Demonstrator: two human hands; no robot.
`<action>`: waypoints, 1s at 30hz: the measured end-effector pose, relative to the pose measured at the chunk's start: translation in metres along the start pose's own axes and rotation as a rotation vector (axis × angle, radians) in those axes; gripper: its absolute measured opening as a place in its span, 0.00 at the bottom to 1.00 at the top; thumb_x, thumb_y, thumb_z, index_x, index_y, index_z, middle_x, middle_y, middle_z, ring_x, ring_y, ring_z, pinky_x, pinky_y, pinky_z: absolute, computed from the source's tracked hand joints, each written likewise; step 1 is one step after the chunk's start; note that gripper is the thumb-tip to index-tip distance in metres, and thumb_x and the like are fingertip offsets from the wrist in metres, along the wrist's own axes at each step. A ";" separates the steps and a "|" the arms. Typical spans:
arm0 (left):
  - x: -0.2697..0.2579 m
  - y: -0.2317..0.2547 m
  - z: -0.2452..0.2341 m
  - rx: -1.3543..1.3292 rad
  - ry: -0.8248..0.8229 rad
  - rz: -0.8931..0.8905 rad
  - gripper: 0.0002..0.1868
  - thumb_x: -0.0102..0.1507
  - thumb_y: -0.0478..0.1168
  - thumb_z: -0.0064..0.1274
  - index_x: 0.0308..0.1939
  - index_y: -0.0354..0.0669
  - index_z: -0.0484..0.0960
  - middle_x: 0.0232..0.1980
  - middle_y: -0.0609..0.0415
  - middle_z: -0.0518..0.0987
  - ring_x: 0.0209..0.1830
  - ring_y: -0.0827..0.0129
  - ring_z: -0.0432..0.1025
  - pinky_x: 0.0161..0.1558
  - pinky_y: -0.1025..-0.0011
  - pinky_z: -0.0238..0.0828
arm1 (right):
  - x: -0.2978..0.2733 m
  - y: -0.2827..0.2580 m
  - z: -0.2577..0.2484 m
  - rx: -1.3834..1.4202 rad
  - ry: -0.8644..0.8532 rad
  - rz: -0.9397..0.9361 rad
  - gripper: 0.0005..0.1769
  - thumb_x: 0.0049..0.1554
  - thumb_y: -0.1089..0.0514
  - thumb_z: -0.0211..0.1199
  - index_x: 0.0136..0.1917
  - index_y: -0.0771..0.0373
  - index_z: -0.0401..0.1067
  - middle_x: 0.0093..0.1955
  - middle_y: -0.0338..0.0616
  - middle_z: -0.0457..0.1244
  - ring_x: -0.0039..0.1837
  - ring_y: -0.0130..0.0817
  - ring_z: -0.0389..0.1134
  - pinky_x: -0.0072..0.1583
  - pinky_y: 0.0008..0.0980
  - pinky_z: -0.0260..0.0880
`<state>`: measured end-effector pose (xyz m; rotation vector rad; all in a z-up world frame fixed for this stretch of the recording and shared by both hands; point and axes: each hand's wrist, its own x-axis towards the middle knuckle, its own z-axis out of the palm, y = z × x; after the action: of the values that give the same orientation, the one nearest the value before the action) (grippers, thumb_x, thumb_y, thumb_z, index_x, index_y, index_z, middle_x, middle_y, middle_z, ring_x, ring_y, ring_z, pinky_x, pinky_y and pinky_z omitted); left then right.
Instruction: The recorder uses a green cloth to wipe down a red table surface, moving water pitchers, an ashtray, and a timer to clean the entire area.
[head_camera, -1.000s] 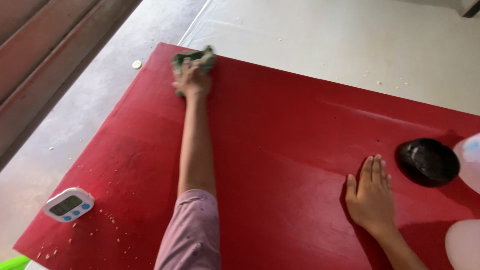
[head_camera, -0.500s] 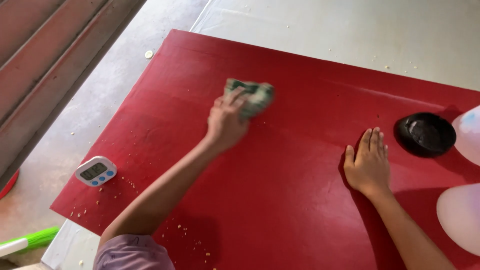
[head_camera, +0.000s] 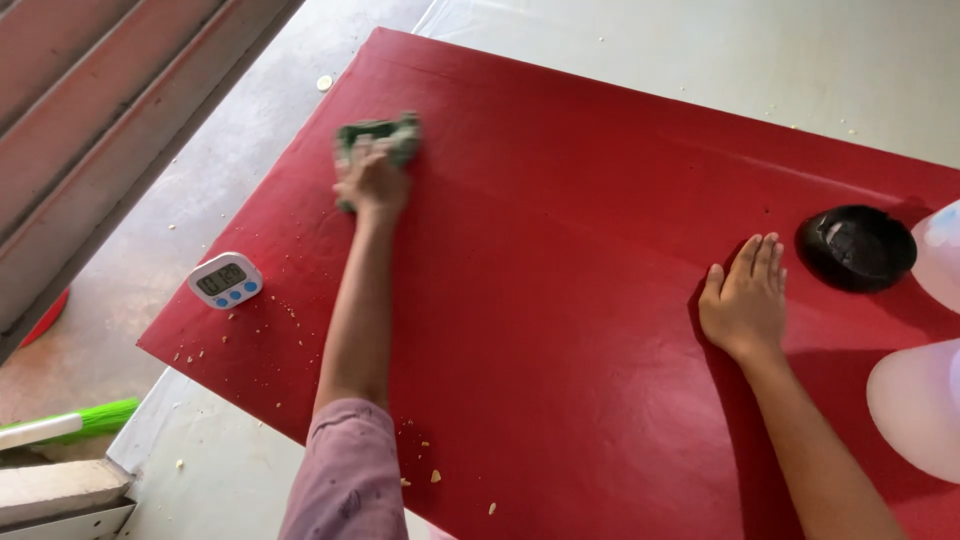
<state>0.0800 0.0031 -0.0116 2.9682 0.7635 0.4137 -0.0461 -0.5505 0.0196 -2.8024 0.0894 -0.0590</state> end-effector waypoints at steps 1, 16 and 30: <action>0.010 -0.024 -0.020 -0.006 0.017 0.001 0.16 0.67 0.43 0.46 0.57 0.51 0.80 0.69 0.53 0.72 0.65 0.51 0.70 0.55 0.24 0.63 | 0.003 -0.001 0.000 0.004 0.016 -0.005 0.43 0.65 0.44 0.35 0.82 0.75 0.34 0.86 0.63 0.29 0.86 0.51 0.27 0.81 0.47 0.28; -0.231 0.115 -0.117 -0.292 -0.165 1.036 0.32 0.58 0.38 0.57 0.66 0.72 0.77 0.80 0.55 0.56 0.72 0.43 0.58 0.54 0.44 0.69 | 0.003 -0.003 -0.003 -0.008 0.005 -0.034 0.44 0.65 0.42 0.36 0.82 0.74 0.35 0.86 0.62 0.30 0.86 0.51 0.29 0.81 0.47 0.29; 0.048 -0.091 -0.042 -0.223 -0.055 -0.500 0.24 0.70 0.44 0.48 0.71 0.61 0.67 0.74 0.50 0.61 0.69 0.38 0.58 0.62 0.30 0.55 | 0.019 0.015 0.015 -0.131 -0.015 0.039 0.44 0.63 0.42 0.34 0.83 0.71 0.34 0.86 0.60 0.31 0.86 0.49 0.29 0.81 0.46 0.29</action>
<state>0.0662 0.1050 0.0305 2.4546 1.3045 0.3522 -0.0276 -0.5606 0.0007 -2.9307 0.1488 -0.0233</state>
